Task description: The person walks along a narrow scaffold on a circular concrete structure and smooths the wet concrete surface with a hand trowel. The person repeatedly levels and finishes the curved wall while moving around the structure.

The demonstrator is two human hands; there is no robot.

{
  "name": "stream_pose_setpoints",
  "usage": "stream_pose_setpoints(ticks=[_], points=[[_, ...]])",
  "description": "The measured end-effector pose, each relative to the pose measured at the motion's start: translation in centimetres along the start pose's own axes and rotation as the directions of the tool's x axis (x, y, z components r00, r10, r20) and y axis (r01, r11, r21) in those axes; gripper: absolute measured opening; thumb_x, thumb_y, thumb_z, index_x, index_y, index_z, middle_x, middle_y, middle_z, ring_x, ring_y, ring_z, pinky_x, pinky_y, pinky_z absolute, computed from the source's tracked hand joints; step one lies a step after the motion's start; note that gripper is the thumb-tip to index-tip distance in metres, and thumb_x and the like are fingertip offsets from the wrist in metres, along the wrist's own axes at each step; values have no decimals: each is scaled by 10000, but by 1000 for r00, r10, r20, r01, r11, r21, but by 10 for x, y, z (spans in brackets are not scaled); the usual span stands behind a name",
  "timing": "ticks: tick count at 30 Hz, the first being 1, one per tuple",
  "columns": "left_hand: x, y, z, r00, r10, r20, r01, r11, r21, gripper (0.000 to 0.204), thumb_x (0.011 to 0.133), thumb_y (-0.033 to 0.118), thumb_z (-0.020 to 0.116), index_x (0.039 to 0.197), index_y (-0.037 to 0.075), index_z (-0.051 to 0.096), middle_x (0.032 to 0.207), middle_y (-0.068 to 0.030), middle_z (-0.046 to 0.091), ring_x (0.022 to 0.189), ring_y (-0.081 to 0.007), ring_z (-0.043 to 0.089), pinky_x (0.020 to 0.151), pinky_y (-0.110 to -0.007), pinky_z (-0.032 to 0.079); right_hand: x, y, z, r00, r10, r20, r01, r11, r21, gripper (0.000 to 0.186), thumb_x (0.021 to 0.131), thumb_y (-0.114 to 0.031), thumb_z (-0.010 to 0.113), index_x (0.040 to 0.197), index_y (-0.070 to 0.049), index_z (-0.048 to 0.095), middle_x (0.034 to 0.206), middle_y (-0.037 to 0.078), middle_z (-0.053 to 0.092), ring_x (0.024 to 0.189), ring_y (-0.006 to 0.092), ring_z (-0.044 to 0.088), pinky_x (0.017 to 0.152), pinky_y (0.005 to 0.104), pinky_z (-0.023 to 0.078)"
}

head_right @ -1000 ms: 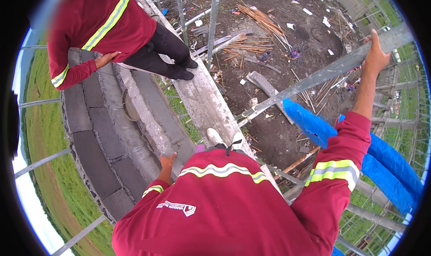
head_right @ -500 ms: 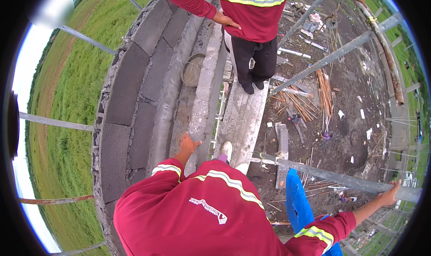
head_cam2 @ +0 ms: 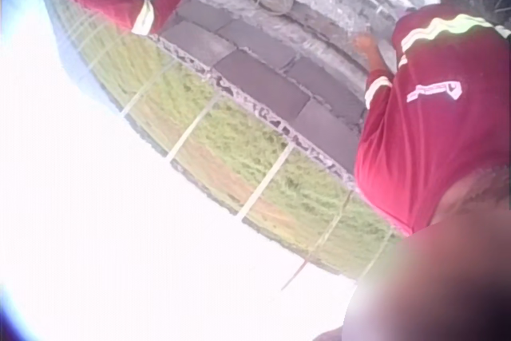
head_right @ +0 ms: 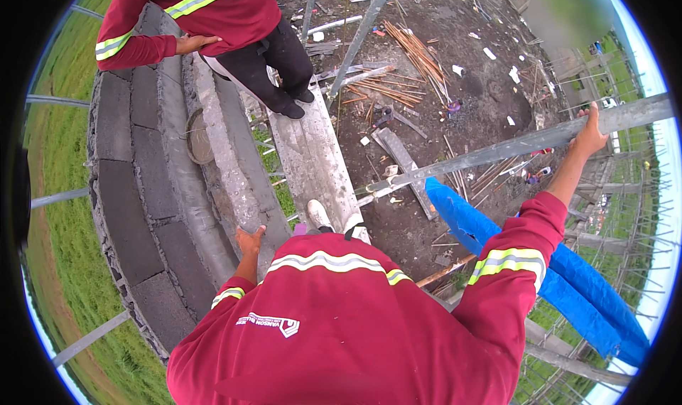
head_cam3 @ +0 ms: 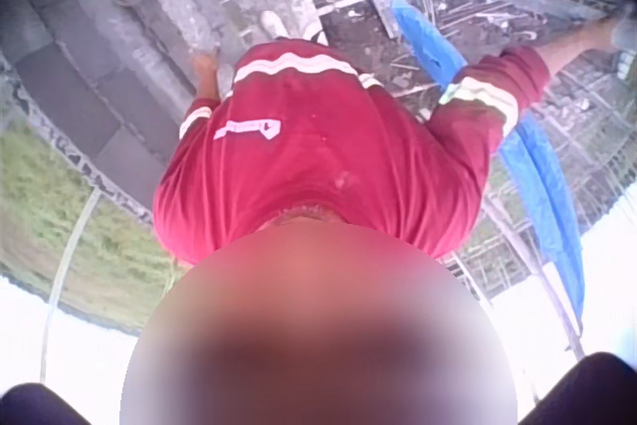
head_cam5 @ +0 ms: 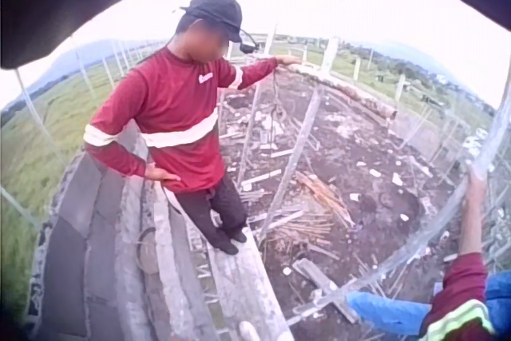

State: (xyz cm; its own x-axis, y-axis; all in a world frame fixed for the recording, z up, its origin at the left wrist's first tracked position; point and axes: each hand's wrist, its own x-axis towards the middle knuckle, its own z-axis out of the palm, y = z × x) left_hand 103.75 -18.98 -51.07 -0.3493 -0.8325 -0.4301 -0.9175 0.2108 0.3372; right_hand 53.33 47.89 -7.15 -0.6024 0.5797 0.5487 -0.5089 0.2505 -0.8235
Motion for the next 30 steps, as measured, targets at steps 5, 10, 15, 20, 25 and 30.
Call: stream_pose_setpoints(ticks=[5, 10, 15, 20, 25, 30], points=[[0, -2, 0, 1000, 2, -21, -3, 1000, -15, 1111, 626, 502, 874, 1455, -18, 347, 1396, -302, 442, 1306, -429, 442, 1091, -468, 383, 1, 2, -1, 1000, 14, -21, -14, 1000, -10, 408, 786, -70, 804, 1107, 69, 593, 870, 141, 662, 685, 213, 661, 617, 324, 583], [-2, 1, 3, 999, -50, 12, 50, 999, 0, 1120, 651, 516, 856, 1481, -7, 316, 1427, -290, 419, 1342, -422, 407, 1125, -459, 347, 13, 12, -10, 1000, 1, 2, 0, 998, -57, 378, 797, -120, 811, 1066, 57, 613, 849, 121, 662, 680, 196, 644, 617, 320, 549], [-8, -3, 9, 997, -65, -45, 62, 997, -51, 1084, 688, 481, 841, 1500, 39, 276, 1450, -282, 391, 1361, -424, 381, 1095, -495, 368, 16, 12, -13, 997, 67, -32, -73, 976, -208, 395, 795, -325, 816, 915, 27, 682, 854, 87, 692, 749, 176, 649, 696, 347, 530], [-11, -8, 11, 999, -33, -24, 28, 984, -174, 1067, 713, 440, 834, 1508, 37, 247, 1442, -261, 406, 1344, -425, 387, 1104, -487, 356, 11, 3, -10, 1000, 9, -6, -10, 977, -212, 356, 799, -285, 806, 917, 26, 680, 843, 99, 687, 747, 192, 624, 702, 358, 516], [-17, -9, 7, 995, 9, -102, -33, 971, -235, 1038, 720, 394, 838, 1486, 3, 257, 1423, -250, 411, 1337, -407, 380, 1111, -464, 343, 9, -4, -10, 999, -11, 31, 20, 948, -317, 347, 803, -373, 781, 806, -35, 700, 821, 68, 679, 752, 188, 583, 731, 381, 476], [-21, -14, 4, 994, 33, -101, -58, 964, -259, 1013, 726, 400, 833, 1469, 0, 273, 1391, -235, 425, 1314, -389, 388, 1118, -450, 332, 22, 6, -14, 1000, 5, 20, 3, 916, -401, 337, 825, -372, 754, 801, -42, 691, 799, 57, 655, 745, 194, 563, 724, 378, 465]])
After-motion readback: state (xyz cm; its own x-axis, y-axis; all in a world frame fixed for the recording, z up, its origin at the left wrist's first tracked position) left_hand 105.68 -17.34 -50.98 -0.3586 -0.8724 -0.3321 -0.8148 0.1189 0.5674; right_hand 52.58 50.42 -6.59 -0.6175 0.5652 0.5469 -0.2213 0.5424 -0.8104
